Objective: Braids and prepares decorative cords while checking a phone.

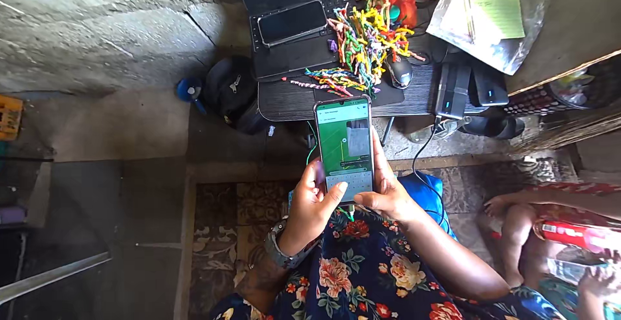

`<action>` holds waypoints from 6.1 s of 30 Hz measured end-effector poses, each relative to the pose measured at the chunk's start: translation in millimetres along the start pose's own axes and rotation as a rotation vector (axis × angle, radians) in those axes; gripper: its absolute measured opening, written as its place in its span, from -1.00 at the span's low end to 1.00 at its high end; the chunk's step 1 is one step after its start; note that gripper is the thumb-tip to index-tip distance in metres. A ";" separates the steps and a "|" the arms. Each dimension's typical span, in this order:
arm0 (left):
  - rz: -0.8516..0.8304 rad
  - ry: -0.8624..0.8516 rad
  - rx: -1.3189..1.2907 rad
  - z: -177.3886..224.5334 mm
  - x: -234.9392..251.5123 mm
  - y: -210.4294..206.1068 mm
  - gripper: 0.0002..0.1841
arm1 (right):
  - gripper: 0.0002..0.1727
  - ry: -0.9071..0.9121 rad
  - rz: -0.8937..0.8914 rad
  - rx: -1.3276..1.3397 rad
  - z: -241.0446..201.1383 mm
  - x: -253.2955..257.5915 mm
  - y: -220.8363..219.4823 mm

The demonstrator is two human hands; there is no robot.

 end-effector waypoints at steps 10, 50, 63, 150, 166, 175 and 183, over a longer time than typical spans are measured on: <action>-0.097 0.045 -0.082 -4.8 -3.4 0.9 -0.48 | 0.08 -0.046 0.098 0.092 5.6 -1.8 3.3; 0.113 0.189 -0.241 -47.2 25.7 38.3 -0.62 | -0.07 -0.160 0.126 -0.029 38.8 41.4 27.7; 0.293 0.264 -0.294 -66.6 33.9 93.2 -0.64 | -0.21 -0.361 -0.077 -0.303 72.7 56.5 20.5; -0.168 0.254 0.033 -82.9 22.1 17.7 -0.94 | -0.80 0.078 0.154 -0.583 30.5 27.9 54.1; -0.188 0.509 -0.184 -91.5 9.7 13.3 -0.88 | -0.85 -0.085 0.069 -0.283 51.1 26.5 47.7; 0.008 -0.023 0.524 -67.4 25.9 28.3 -0.81 | -0.83 -0.216 0.309 -0.392 57.0 28.2 61.6; -0.193 0.471 -0.108 -89.2 15.9 14.2 -0.89 | -0.95 -0.119 0.083 -0.141 53.7 28.6 51.9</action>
Point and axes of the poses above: each hand's wrist, its own x-axis towards the middle knuckle, its own y-axis out of the back of the hand, z = x × y, the point moved 9 cm from there along x, towards the middle knuckle, and after that the axes turned 6 degrees about -x, right-handed, at the moved point
